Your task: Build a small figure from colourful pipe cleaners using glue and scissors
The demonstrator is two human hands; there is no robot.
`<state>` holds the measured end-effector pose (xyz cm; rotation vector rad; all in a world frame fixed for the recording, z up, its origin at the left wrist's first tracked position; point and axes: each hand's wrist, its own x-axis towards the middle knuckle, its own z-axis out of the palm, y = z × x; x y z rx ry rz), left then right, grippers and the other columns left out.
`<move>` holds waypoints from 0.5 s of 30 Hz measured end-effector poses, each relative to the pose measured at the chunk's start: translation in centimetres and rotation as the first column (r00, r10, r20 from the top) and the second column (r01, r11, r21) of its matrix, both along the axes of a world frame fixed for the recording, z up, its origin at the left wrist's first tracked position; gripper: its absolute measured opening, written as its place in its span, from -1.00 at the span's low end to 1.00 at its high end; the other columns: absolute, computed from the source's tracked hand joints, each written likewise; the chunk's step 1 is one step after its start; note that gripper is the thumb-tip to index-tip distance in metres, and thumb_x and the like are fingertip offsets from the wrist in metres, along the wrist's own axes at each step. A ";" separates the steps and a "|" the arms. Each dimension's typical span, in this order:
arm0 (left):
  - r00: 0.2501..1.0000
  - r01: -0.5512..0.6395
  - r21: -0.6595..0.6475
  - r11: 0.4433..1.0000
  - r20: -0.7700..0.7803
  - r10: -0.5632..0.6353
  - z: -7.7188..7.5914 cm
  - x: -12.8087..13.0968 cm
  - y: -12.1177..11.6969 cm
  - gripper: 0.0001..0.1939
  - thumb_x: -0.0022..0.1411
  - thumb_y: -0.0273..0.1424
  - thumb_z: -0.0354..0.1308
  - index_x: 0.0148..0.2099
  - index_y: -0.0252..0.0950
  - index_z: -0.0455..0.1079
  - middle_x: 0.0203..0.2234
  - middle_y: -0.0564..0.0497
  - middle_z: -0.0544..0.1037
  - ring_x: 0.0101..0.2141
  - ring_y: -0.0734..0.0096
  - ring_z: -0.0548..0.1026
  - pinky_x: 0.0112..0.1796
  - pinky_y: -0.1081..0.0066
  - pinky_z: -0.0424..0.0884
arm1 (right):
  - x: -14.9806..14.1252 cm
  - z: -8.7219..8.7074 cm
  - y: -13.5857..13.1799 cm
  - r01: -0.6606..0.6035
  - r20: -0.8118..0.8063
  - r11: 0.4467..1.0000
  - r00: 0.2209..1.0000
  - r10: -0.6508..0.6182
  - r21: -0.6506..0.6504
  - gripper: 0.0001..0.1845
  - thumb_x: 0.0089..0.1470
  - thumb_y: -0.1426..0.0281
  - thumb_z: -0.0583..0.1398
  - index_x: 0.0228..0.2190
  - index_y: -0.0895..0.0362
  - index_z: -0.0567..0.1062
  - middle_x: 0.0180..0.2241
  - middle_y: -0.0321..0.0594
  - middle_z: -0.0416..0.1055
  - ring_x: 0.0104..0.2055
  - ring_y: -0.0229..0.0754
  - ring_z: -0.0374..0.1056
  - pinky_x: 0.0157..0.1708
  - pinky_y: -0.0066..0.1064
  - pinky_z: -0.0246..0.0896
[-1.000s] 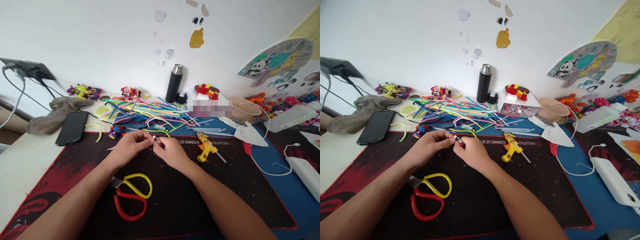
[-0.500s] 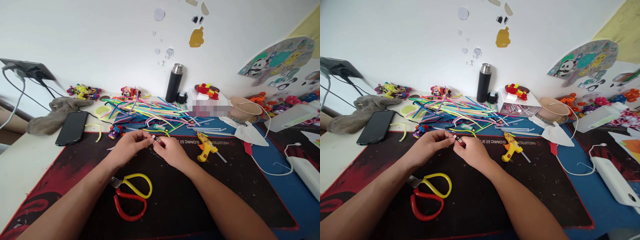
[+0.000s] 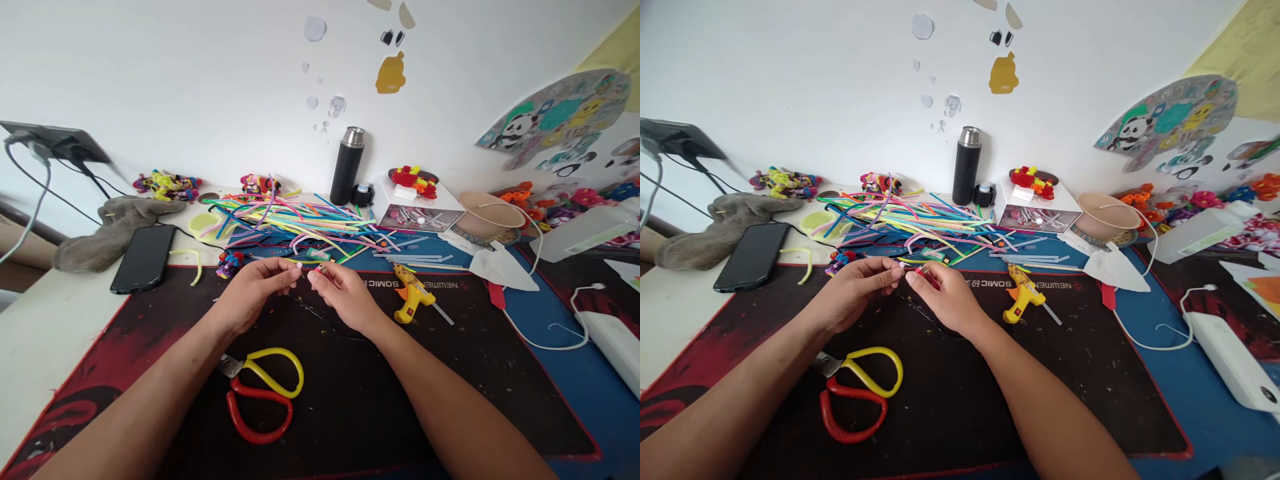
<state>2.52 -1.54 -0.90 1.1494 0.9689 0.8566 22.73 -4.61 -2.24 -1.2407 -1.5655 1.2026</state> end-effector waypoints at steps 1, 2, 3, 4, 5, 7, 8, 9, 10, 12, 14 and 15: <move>1.000 0.001 -0.002 1.000 0.006 -0.001 0.0 0.0 0.0 -0.54 -0.02 -0.02 0.60 -0.38 -0.28 0.57 -0.47 0.04 0.53 -0.43 0.43 0.35 -0.34 0.40 0.27 | 0.0 -0.1 0.0 -0.002 -0.020 1.000 1.000 0.002 -0.001 -0.49 0.32 -0.10 0.21 -0.39 0.07 0.42 -0.51 -0.37 0.19 -0.46 -0.23 0.12 -0.45 -0.37 0.03; 1.000 0.001 -0.004 1.000 0.013 -0.001 -0.1 0.0 0.0 -0.54 -0.02 -0.02 0.60 -0.38 -0.28 0.58 -0.46 0.03 0.54 -0.42 0.42 0.37 -0.33 0.39 0.28 | 0.0 -0.1 0.0 -0.005 -0.034 1.000 0.999 0.005 0.000 -0.47 0.32 -0.12 0.20 -0.40 0.07 0.42 -0.52 -0.38 0.18 -0.47 -0.24 0.11 -0.46 -0.37 0.02; 1.000 0.001 -0.005 1.000 0.018 -0.001 -0.1 -0.1 0.1 -0.54 -0.02 -0.02 0.60 -0.37 -0.28 0.59 -0.44 0.02 0.56 -0.41 0.41 0.38 -0.33 0.39 0.29 | 0.0 -0.2 0.0 -0.007 -0.042 1.000 0.999 0.007 0.001 -0.44 0.32 -0.15 0.19 -0.41 0.07 0.42 -0.52 -0.38 0.17 -0.47 -0.24 0.11 -0.46 -0.37 0.02; 1.000 0.001 -0.004 1.000 0.018 -0.001 -0.2 -0.1 0.1 -0.54 -0.02 -0.02 0.60 -0.37 -0.28 0.59 -0.43 0.01 0.57 -0.40 0.41 0.39 -0.33 0.39 0.30 | 0.0 -0.2 0.0 -0.009 -0.043 1.000 0.999 0.009 0.001 -0.42 0.32 -0.16 0.19 -0.43 0.07 0.41 -0.52 -0.37 0.17 -0.47 -0.24 0.11 -0.46 -0.38 0.02; 1.000 0.002 0.000 1.000 0.013 -0.002 -0.2 -0.1 0.1 -0.54 -0.01 -0.01 0.60 -0.36 -0.28 0.59 -0.42 0.00 0.58 -0.40 0.40 0.40 -0.33 0.39 0.30 | 0.0 -0.2 0.0 -0.008 -0.038 1.000 0.999 0.008 0.001 -0.41 0.32 -0.17 0.18 -0.44 0.07 0.41 -0.53 -0.37 0.18 -0.48 -0.24 0.11 -0.47 -0.38 0.01; 1.000 0.025 0.014 1.000 -0.015 -0.024 -0.3 -0.2 0.1 -0.54 0.02 0.01 0.58 -0.35 -0.28 0.60 -0.40 -0.01 0.60 -0.39 0.39 0.41 -0.33 0.39 0.31 | 0.0 -0.2 0.0 0.005 -0.020 1.000 1.000 -0.005 0.004 -0.40 0.32 -0.18 0.19 -0.45 0.07 0.40 -0.52 -0.35 0.21 -0.48 -0.25 0.11 -0.47 -0.38 0.01; 0.999 0.042 0.020 0.999 -0.034 -0.041 -0.4 -0.3 0.1 -0.54 0.03 0.02 0.57 -0.34 -0.28 0.61 -0.40 -0.02 0.60 -0.40 0.39 0.41 -0.34 0.39 0.31 | 0.0 -0.1 0.0 0.020 -0.007 1.000 1.000 -0.020 0.009 -0.41 0.32 -0.17 0.20 -0.45 0.07 0.39 -0.52 -0.35 0.22 -0.49 -0.25 0.11 -0.47 -0.38 0.01; 0.997 0.059 0.023 0.998 -0.053 -0.058 -0.4 -0.3 0.1 -0.53 0.03 0.03 0.56 -0.32 -0.27 0.62 -0.40 -0.01 0.60 -0.40 0.39 0.41 -0.34 0.39 0.31 | 0.0 -0.1 0.0 0.039 0.005 0.999 0.999 -0.039 0.017 -0.42 0.31 -0.15 0.21 -0.46 0.07 0.38 -0.53 -0.35 0.22 -0.49 -0.25 0.11 -0.47 -0.38 0.01; 0.995 0.076 0.023 0.997 -0.073 -0.074 -0.4 -0.3 0.0 -0.52 0.03 0.05 0.56 -0.31 -0.27 0.62 -0.41 -0.01 0.60 -0.41 0.39 0.41 -0.35 0.39 0.32 | 0.0 -0.1 0.1 0.062 0.015 0.998 0.998 -0.062 0.028 -0.43 0.30 -0.14 0.23 -0.46 0.07 0.38 -0.53 -0.36 0.21 -0.49 -0.25 0.11 -0.47 -0.37 0.01; 0.989 0.106 0.027 0.994 -0.111 -0.102 -0.3 -0.3 0.0 -0.49 0.02 0.08 0.55 -0.29 -0.27 0.63 -0.41 -0.01 0.59 -0.41 0.38 0.41 -0.35 0.39 0.33 | 0.1 0.0 0.1 0.105 0.024 0.994 0.994 -0.106 0.041 -0.45 0.27 -0.12 0.26 -0.45 0.06 0.37 -0.54 -0.38 0.19 -0.48 -0.24 0.11 -0.47 -0.38 0.02; 0.980 0.140 0.036 0.989 -0.145 -0.134 -0.2 -0.2 -0.1 -0.48 0.03 0.10 0.53 -0.28 -0.27 0.63 -0.40 -0.02 0.61 -0.42 0.37 0.42 -0.35 0.39 0.34 | 0.1 -0.1 0.2 0.131 0.029 0.991 0.991 -0.132 0.037 -0.48 0.24 -0.12 0.29 -0.40 0.06 0.41 -0.52 -0.37 0.24 -0.46 -0.23 0.15 -0.46 -0.39 0.06; 0.976 0.160 0.040 0.986 -0.157 -0.152 -0.1 -0.2 -0.2 -0.48 0.04 0.10 0.52 -0.28 -0.27 0.63 -0.39 -0.02 0.62 -0.42 0.37 0.42 -0.34 0.38 0.34 | 0.1 -0.1 0.3 0.133 0.032 0.990 0.990 -0.134 0.034 -0.49 0.23 -0.11 0.30 -0.37 0.07 0.44 -0.50 -0.36 0.27 -0.44 -0.22 0.17 -0.46 -0.39 0.08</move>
